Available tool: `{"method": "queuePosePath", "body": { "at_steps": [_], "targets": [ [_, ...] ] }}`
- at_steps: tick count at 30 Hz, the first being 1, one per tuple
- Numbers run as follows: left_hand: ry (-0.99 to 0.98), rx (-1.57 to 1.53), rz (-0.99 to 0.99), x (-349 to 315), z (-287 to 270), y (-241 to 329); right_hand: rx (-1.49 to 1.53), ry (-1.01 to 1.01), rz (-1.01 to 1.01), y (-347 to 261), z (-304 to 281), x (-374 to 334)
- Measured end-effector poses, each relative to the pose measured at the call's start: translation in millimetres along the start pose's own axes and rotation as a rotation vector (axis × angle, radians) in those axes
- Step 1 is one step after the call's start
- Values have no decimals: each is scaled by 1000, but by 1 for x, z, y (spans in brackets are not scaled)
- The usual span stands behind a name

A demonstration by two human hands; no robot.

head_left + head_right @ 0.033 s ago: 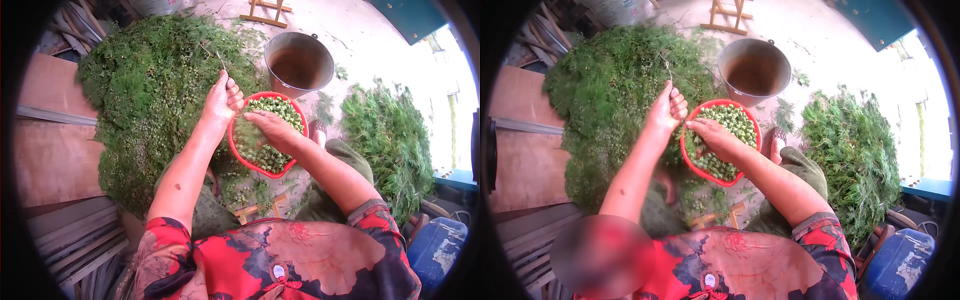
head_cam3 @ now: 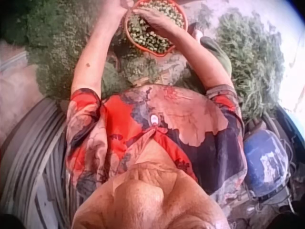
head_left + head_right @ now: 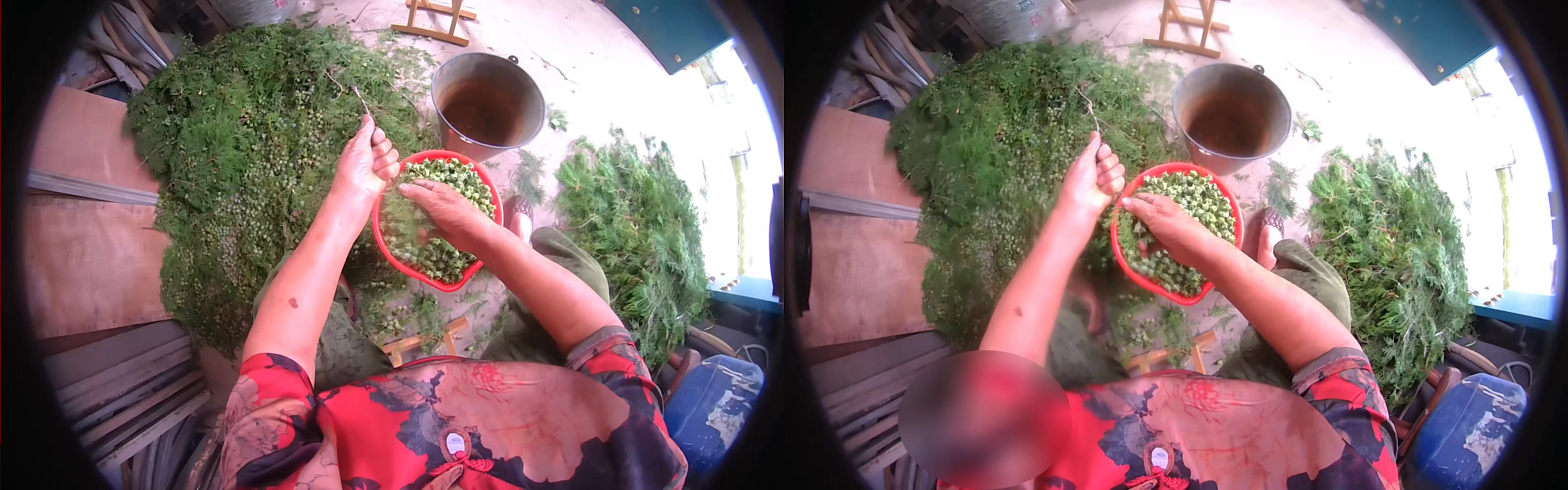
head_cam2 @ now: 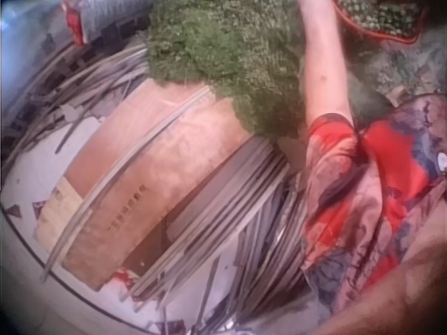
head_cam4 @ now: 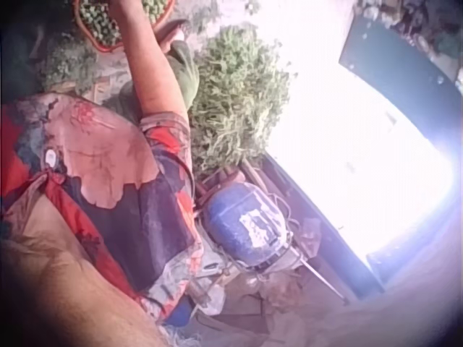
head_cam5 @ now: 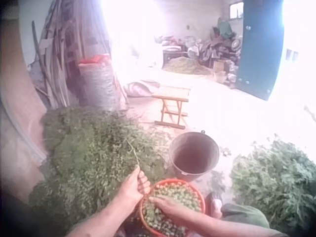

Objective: Picking small green peppercorns or fruits from harvested branches into a red bucket.

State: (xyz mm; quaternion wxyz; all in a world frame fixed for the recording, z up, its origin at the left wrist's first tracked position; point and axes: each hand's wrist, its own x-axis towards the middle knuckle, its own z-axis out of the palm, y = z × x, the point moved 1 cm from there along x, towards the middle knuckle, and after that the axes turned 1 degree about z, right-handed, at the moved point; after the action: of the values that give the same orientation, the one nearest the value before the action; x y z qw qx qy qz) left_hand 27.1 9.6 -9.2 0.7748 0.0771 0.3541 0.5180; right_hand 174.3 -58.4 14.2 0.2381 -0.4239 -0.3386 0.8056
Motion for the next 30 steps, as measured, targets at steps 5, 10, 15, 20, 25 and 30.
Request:
{"method": "queuePosePath", "body": {
  "at_steps": [5, 10, 15, 20, 25, 30],
  "targets": [
    [91, -9, -3, 20, 8, -16, -193, 182, -45, -6, -9, -8],
    [97, -35, -28, 34, 18, -28, -115, 370, -5, -4, -16, -9],
    [168, -117, 18, 50, 11, -24, -336, 323, 44, -16, -22, -19],
    [74, -53, 362, 44, -12, 51, -568, 375, -256, 6, -45, -23],
    [-37, -146, 220, 30, 10, 19, -713, 257, -378, 0, -69, -7],
    [-118, -150, 148, 17, 28, -4, 67, -18, -71, -6, -29, -4]
  ]
}}
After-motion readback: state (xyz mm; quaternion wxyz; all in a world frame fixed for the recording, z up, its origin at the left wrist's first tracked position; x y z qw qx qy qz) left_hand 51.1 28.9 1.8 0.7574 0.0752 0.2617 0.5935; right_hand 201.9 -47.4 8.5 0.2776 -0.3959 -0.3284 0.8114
